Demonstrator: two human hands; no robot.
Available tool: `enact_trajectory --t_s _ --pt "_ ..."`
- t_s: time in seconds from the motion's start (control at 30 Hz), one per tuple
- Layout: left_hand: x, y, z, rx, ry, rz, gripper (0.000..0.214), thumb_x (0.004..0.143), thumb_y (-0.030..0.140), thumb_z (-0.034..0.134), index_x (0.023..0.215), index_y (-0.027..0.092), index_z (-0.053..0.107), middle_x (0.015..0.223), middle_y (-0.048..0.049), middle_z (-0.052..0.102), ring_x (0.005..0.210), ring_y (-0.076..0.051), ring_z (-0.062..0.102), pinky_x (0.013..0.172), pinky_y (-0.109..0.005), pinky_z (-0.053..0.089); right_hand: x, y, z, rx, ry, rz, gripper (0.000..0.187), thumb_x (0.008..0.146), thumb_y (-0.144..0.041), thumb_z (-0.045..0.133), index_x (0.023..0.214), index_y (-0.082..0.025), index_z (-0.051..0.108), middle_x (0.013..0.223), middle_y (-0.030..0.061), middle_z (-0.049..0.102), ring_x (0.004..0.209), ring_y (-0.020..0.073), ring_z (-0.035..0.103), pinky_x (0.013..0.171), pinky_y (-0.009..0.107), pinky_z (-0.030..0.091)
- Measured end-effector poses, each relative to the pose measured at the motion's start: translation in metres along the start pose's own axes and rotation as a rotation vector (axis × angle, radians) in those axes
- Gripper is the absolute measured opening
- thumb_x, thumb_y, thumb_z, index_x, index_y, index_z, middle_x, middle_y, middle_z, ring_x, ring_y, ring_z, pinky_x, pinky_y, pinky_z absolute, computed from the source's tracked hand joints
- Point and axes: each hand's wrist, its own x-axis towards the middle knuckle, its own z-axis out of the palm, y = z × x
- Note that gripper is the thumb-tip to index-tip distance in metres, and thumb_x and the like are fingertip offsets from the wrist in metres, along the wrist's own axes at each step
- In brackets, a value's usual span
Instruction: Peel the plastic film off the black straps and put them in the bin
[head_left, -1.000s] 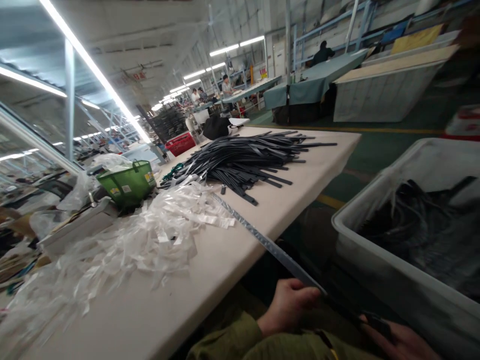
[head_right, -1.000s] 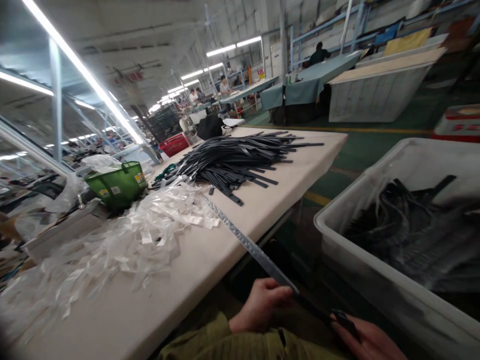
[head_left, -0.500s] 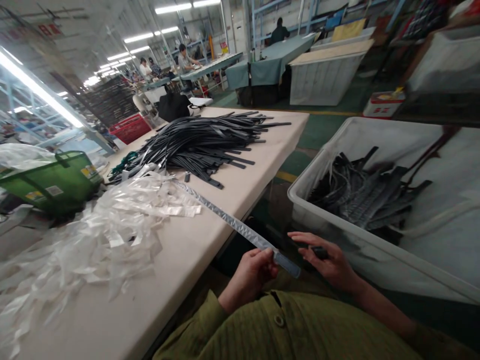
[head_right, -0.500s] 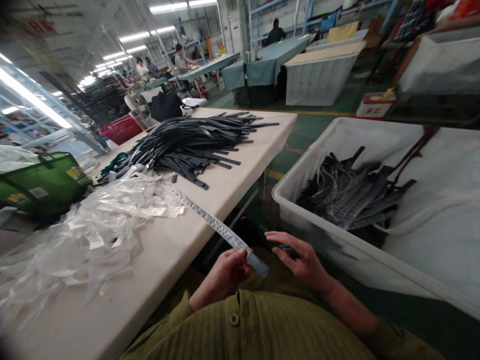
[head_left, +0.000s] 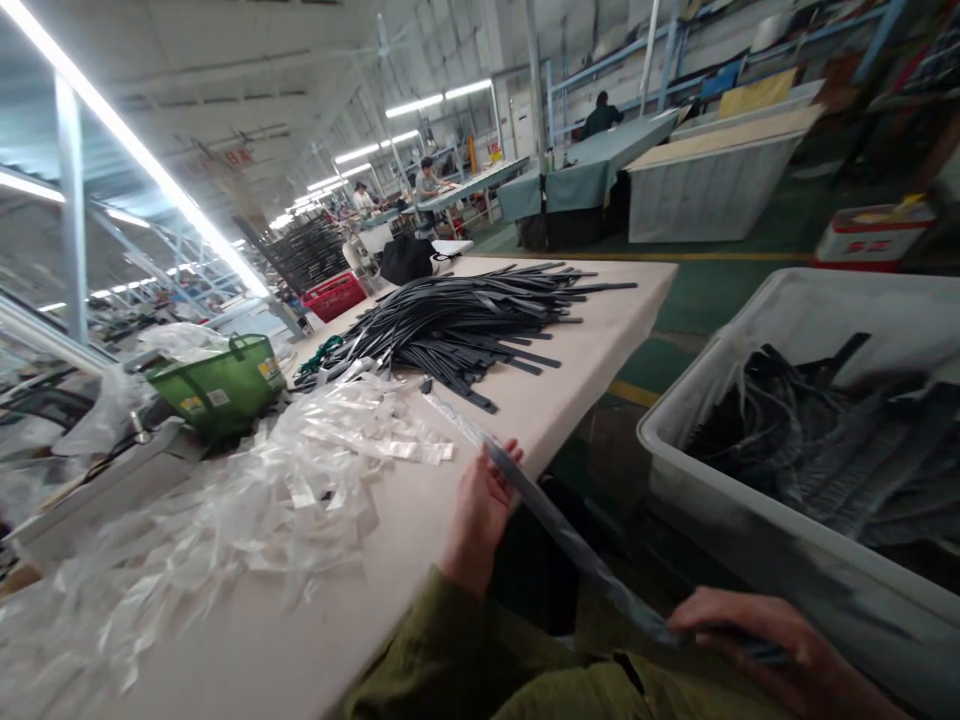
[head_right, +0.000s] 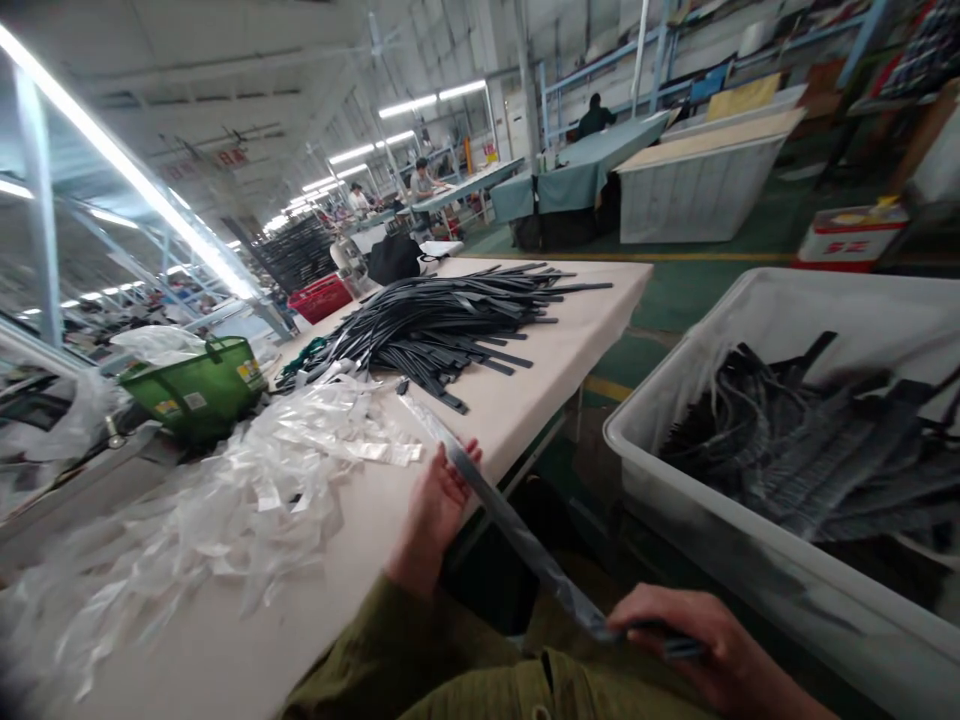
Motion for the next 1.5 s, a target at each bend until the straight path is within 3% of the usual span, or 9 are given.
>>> enact_trajectory --t_s 0.1,0.2,0.37,0.5,0.7,0.9,1.07,1.33,1.5 --pt "0.021 0.044 0.011 -0.038 0.034 0.173 0.021 0.097 0.031 0.05 0.102 0.015 0.061 0.097 -0.0088 0.074 0.084 -0.013 0.07 0.08 -0.024 0.051 -0.007 0.023 0.008 -0.029 -0.143 0.048 0.039 0.091 -0.053 0.053 0.085 -0.024 0.078 0.078 0.0093 0.076 0.07 0.0256 0.072 0.067 0.033 0.057" --pt "0.019 0.059 0.015 0.01 0.015 0.285 0.025 0.094 0.034 0.055 0.111 0.017 0.063 0.093 -0.0051 0.074 0.073 -0.01 0.068 0.071 -0.021 0.05 0.001 0.033 0.021 -0.038 -0.146 0.006 0.043 0.092 -0.055 0.051 0.083 -0.021 0.076 0.074 0.0085 0.075 0.067 0.0237 0.071 0.065 0.031 0.056" --pt "-0.016 0.015 0.006 0.397 -0.247 0.224 0.044 0.082 0.048 0.07 0.108 0.014 0.068 0.08 -0.004 0.07 0.059 -0.01 0.061 0.061 -0.022 0.047 0.038 -0.003 0.015 0.129 0.024 -0.064 0.031 0.095 -0.045 0.055 0.093 -0.019 0.073 0.112 0.0121 0.073 0.095 0.0245 0.07 0.074 0.031 0.057" --pt "-0.039 -0.03 -0.016 0.644 -0.456 0.05 0.046 0.084 0.054 0.064 0.104 0.012 0.07 0.078 -0.0057 0.069 0.063 -0.013 0.06 0.064 -0.025 0.047 0.075 -0.04 -0.013 0.248 0.189 -0.125 0.028 0.093 -0.043 0.06 0.091 -0.019 0.073 0.134 0.012 0.062 0.08 0.0172 0.069 0.06 0.025 0.056" --pt "-0.047 -0.042 -0.037 0.888 -0.617 0.034 0.043 0.092 0.052 0.052 0.102 0.015 0.07 0.081 -0.0054 0.071 0.069 -0.015 0.06 0.069 -0.026 0.046 0.098 -0.058 -0.032 0.434 0.246 -0.205 0.026 0.089 -0.043 0.067 0.087 -0.019 0.074 0.116 0.0084 0.071 0.068 0.0124 0.065 0.053 0.021 0.052" --pt "-0.053 -0.034 -0.002 0.987 -0.672 0.279 0.047 0.087 0.049 0.06 0.124 0.021 0.062 0.115 -0.0076 0.07 0.105 -0.026 0.062 0.095 -0.034 0.046 0.09 -0.074 -0.01 0.283 0.318 -0.171 0.026 0.092 -0.042 0.064 0.092 -0.018 0.074 0.103 0.0076 0.076 0.075 0.0157 0.069 0.058 0.022 0.055" --pt "-0.06 -0.058 0.006 1.065 -0.606 0.318 0.041 0.093 0.052 0.047 0.089 0.02 0.071 0.08 -0.0044 0.07 0.074 -0.019 0.062 0.069 -0.025 0.047 0.074 -0.091 -0.01 0.112 0.322 -0.267 0.025 0.095 -0.037 0.059 0.094 -0.016 0.074 0.098 0.0086 0.076 0.09 0.02 0.071 0.082 0.028 0.056" --pt "-0.059 -0.107 -0.03 1.147 -0.789 0.441 0.038 0.093 0.052 0.044 0.092 0.026 0.071 0.084 -0.0054 0.071 0.078 -0.02 0.064 0.077 -0.028 0.05 0.044 -0.085 -0.045 0.049 0.447 -0.118 0.032 0.095 -0.044 0.058 0.09 -0.017 0.075 0.091 0.0054 0.077 0.069 0.0153 0.067 0.059 0.023 0.052" --pt "-0.048 -0.11 -0.04 1.064 -0.606 0.438 0.041 0.089 0.056 0.05 0.105 0.024 0.07 0.11 -0.0095 0.072 0.1 -0.024 0.067 0.091 -0.033 0.052 0.03 -0.09 -0.129 -0.287 0.808 -0.063 0.042 0.093 -0.055 0.057 0.092 -0.019 0.077 0.083 0.0038 0.076 0.056 0.0128 0.059 0.053 0.024 0.049"
